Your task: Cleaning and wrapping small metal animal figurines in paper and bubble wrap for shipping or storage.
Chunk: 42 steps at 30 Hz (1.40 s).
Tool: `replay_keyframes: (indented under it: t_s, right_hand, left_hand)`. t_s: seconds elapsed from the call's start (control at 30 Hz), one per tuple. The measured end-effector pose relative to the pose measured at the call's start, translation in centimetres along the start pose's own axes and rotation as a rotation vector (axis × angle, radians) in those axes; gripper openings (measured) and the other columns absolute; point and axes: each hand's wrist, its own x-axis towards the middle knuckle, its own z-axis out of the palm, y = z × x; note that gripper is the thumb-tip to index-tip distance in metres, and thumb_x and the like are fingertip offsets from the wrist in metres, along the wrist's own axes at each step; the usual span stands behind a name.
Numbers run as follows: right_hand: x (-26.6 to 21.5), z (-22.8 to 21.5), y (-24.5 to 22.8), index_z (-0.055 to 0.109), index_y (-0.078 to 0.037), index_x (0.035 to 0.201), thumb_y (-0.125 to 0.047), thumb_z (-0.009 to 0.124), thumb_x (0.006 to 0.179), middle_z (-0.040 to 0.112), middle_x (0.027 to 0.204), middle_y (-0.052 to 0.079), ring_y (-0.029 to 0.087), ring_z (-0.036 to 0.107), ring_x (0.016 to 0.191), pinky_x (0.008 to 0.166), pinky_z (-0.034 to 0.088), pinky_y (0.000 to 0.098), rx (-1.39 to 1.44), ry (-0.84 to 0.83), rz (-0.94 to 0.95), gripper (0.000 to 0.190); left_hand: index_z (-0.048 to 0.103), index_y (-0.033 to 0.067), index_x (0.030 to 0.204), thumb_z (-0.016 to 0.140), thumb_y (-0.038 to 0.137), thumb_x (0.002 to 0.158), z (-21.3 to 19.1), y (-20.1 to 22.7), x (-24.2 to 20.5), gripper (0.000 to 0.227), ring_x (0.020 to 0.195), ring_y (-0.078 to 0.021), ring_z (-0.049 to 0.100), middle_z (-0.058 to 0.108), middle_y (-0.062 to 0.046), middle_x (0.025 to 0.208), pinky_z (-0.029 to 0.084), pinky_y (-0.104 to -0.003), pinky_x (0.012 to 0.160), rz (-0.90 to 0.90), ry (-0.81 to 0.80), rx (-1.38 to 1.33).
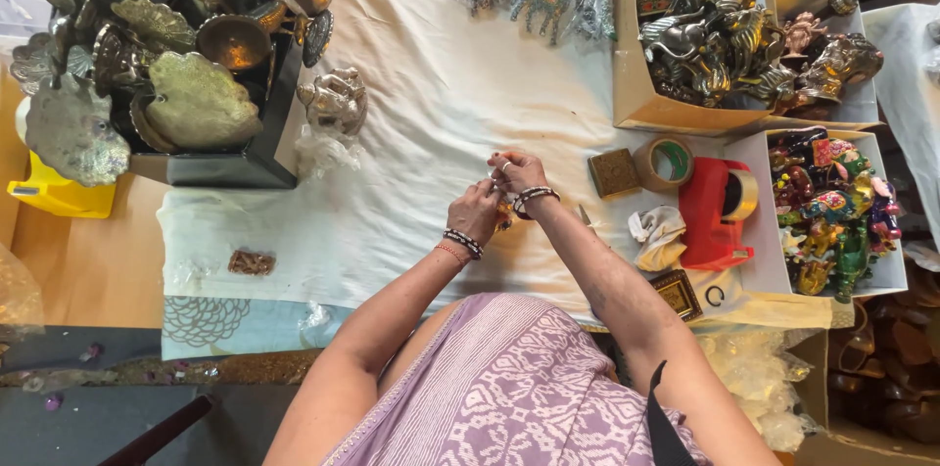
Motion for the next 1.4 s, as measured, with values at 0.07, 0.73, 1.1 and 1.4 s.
replay_keyframes:
  t_s: [0.07,0.73,1.1,1.4]
  right_hand:
    - [-0.7,-0.8,0.1,0.073,-0.006,0.095,-0.025,0.07,0.098,0.068,0.073,0.001,0.008,0.061,0.059,0.051,0.049,0.0248,0.029,-0.01,0.018,0.02]
    - [-5.6,-1.6,3.6,0.068,-0.004,0.095,-0.013,0.064,0.098,0.063,0.066,0.002,0.008,0.049,0.045,0.039,0.036,0.0244,0.013,0.089,0.244,0.011]
    - [-7.7,-3.4,3.9,0.07,-0.005,0.09,-0.02,0.069,0.097,0.056,0.061,-0.001,0.007,0.046,0.044,0.039,0.035,0.024,-0.068,0.106,0.229,0.017]
    - [-7.2,-3.5,6.1,0.07,-0.005,0.092,-0.015,0.074,0.093,0.058,0.063,0.001,0.009,0.049,0.045,0.04,0.039,0.0249,-0.035,0.153,0.234,0.011]
  left_hand:
    - [0.067,0.0121,0.104,0.085,0.027,0.074,-0.1,0.0,0.1,0.038,0.098,-0.0256,0.068,0.065,-0.006,0.111,0.059,-0.039,0.072,-0.01,-0.003,-0.015]
    - [0.031,0.0096,0.152,0.087,0.024,0.069,-1.4,-0.1,1.1,0.1,0.1,-0.0292,0.066,0.065,-0.01,0.121,0.058,-0.042,0.07,-0.08,-0.058,-0.105]
    - [0.054,0.0153,0.138,0.093,0.038,0.064,-1.6,0.0,1.6,0.087,0.107,-0.0252,0.063,0.06,-0.006,0.112,0.058,-0.042,0.078,-0.142,-0.192,-0.039]
    - [0.065,0.0155,0.131,0.092,0.036,0.066,-1.3,-0.5,1.5,0.073,0.108,-0.024,0.063,0.061,-0.003,0.113,0.058,-0.041,0.079,-0.125,-0.162,-0.059]
